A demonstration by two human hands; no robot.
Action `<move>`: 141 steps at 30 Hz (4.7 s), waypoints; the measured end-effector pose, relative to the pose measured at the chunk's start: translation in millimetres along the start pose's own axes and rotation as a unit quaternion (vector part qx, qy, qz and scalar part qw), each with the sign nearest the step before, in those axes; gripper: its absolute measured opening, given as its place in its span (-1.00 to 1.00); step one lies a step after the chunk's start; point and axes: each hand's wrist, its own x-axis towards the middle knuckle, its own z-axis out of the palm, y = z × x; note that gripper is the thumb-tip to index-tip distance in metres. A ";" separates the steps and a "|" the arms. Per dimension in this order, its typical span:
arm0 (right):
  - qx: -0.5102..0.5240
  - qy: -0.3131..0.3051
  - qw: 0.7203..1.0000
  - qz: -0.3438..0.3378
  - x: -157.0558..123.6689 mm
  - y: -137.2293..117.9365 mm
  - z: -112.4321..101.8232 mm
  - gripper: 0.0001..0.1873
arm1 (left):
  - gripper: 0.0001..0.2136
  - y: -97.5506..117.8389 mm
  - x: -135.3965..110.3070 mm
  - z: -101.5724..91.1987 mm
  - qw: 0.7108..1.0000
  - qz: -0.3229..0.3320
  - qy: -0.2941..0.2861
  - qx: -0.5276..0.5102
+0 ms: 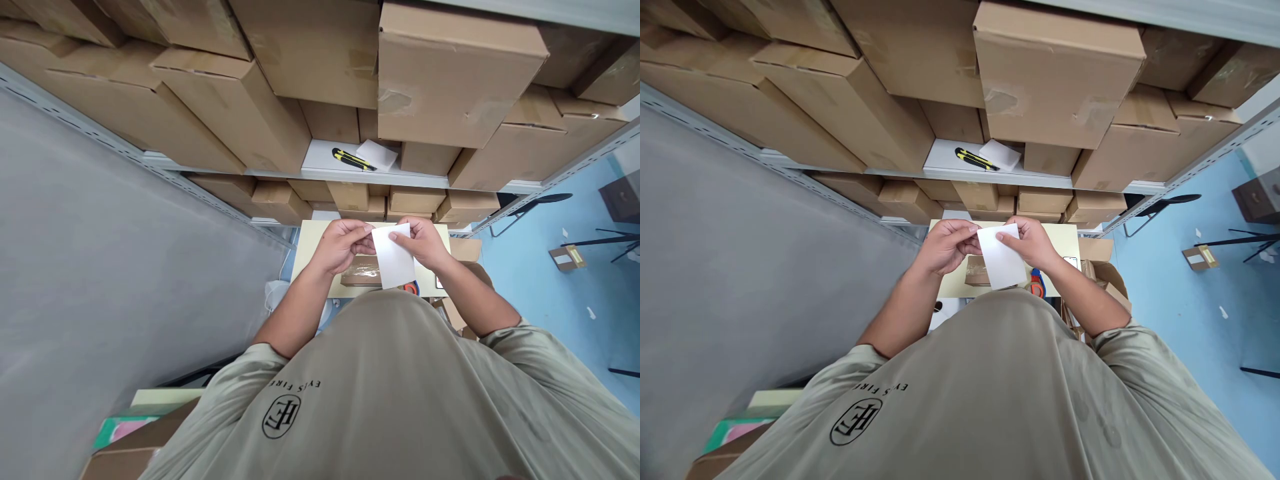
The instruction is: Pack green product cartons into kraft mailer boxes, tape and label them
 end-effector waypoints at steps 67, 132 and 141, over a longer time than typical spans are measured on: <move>-0.429 0.101 0.837 -0.323 -54.2 -20.5 7.6 -0.72 | -0.93 15.4 -34.8 24.6 0.796 0.494 0.045 0.345; 0.183 0.189 0.959 0.104 -30.9 80.5 27.3 -0.52 | -0.89 -76.9 0.0 -9.2 0.625 0.625 -0.058 0.464; 0.186 0.436 0.867 0.155 5.2 125.8 -56.8 -0.58 | -0.90 -119.4 15.9 -94.0 0.889 0.306 0.179 0.290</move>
